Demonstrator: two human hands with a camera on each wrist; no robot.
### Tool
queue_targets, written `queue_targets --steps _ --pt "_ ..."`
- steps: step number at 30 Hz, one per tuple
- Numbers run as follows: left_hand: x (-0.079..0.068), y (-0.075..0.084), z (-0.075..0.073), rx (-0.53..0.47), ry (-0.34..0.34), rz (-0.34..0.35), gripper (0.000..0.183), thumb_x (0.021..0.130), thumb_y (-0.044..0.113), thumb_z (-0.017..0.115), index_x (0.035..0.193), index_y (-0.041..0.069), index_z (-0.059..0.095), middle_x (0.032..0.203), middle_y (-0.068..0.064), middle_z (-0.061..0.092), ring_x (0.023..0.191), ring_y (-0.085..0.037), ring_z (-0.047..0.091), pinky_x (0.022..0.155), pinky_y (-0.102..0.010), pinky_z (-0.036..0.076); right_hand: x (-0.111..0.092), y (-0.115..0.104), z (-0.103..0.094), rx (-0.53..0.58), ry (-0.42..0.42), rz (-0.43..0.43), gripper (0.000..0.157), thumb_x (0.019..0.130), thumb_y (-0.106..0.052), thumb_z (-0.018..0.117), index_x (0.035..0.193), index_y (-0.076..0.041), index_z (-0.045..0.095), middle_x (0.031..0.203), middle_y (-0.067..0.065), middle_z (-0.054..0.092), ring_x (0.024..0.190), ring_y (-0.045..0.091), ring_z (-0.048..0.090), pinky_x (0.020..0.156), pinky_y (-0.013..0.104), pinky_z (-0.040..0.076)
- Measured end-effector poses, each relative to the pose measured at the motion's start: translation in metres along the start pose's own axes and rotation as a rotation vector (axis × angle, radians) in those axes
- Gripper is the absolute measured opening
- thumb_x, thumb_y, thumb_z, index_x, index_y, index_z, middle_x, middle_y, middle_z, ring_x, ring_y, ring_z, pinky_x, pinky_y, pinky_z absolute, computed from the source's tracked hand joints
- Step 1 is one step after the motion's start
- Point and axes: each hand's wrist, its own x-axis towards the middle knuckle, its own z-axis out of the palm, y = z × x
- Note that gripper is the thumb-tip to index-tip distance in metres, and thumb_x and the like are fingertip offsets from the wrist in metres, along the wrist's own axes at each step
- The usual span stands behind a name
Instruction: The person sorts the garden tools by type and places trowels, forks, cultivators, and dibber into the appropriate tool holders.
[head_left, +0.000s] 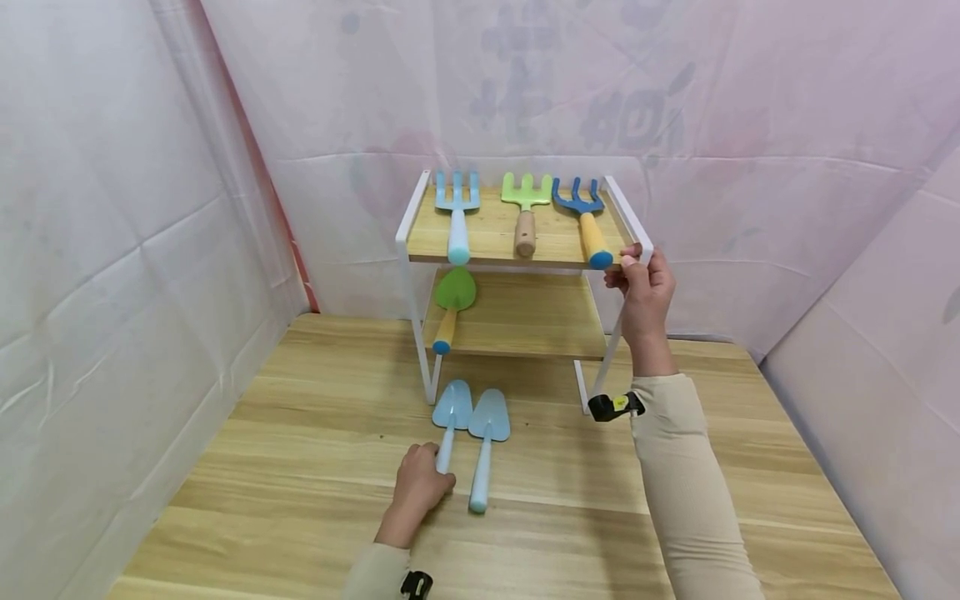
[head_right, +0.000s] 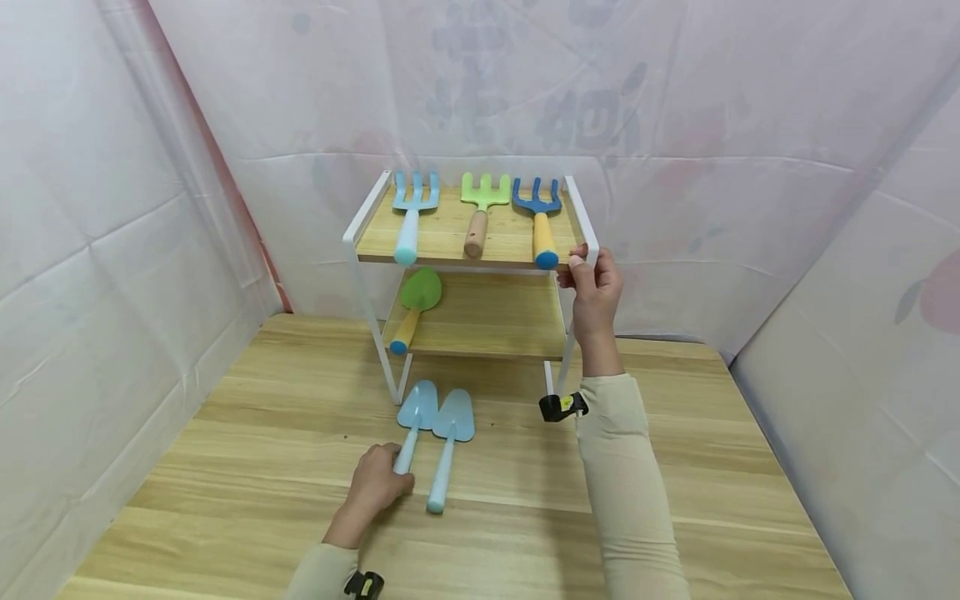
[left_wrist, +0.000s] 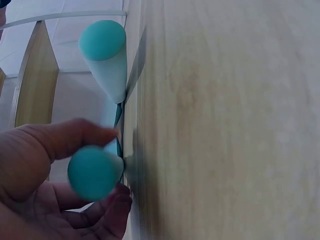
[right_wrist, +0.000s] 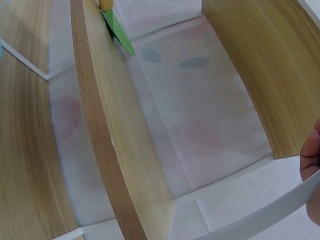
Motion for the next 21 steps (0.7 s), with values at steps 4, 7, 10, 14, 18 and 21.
queue_targets --steps 4,7,10,14,18,21 --pt "0.0012 -0.0013 0.0002 -0.011 0.030 -0.021 0.041 0.064 0.004 0.069 0.103 -0.008 0.063 0.080 -0.011 0.053 0.072 -0.027 0.053 0.059 -0.040 0.046 0.0002 -0.0001 0.0005 0.006 0.008 0.009 0.010 0.088 -0.003 0.049 0.087 -0.008 0.058 0.067 0.007 0.057 0.058 0.015 0.054 0.055 0.022 0.048" --pt "0.0018 -0.0021 0.0000 -0.030 0.061 -0.034 0.041 0.066 0.005 0.067 0.104 -0.007 0.063 0.081 -0.012 0.055 0.071 -0.027 0.054 0.057 -0.041 0.046 0.0008 0.0000 0.0010 0.010 0.016 0.008 0.010 0.087 -0.002 0.049 0.086 -0.007 0.057 0.066 0.007 0.057 0.057 0.014 0.055 0.054 0.022 0.048" --pt "0.0021 -0.0025 -0.0001 -0.066 0.088 -0.043 0.041 0.068 0.005 0.066 0.108 -0.006 0.062 0.086 -0.016 0.060 0.072 -0.029 0.057 0.058 -0.043 0.047 0.0014 -0.0003 0.0016 0.021 0.021 0.008 0.009 0.087 -0.002 0.049 0.086 -0.006 0.057 0.065 0.008 0.057 0.057 0.015 0.055 0.054 0.022 0.048" --pt "0.0026 -0.0027 0.0003 -0.125 0.128 -0.056 0.043 0.071 0.004 0.066 0.112 -0.006 0.062 0.096 -0.020 0.064 0.080 -0.032 0.060 0.062 -0.045 0.049 0.0012 -0.0015 0.0020 0.019 0.017 0.011 0.009 0.087 -0.002 0.048 0.086 -0.006 0.057 0.066 0.008 0.057 0.057 0.015 0.055 0.053 0.022 0.048" --pt "0.0027 -0.0018 -0.0006 -0.165 0.187 -0.058 0.042 0.070 0.003 0.067 0.111 -0.005 0.064 0.098 -0.020 0.065 0.085 -0.032 0.060 0.069 -0.046 0.050 0.0007 -0.0016 0.0018 0.031 0.021 0.023 0.009 0.087 -0.002 0.049 0.085 -0.006 0.057 0.065 0.008 0.057 0.056 0.015 0.055 0.053 0.022 0.048" --pt "0.0025 -0.0010 -0.0015 -0.186 0.222 -0.042 0.041 0.067 -0.001 0.068 0.108 -0.005 0.065 0.098 -0.019 0.065 0.086 -0.032 0.061 0.070 -0.045 0.050 0.0001 -0.0011 0.0018 0.036 0.024 0.031 0.009 0.087 -0.002 0.049 0.085 -0.006 0.056 0.065 0.008 0.057 0.056 0.014 0.054 0.053 0.022 0.048"
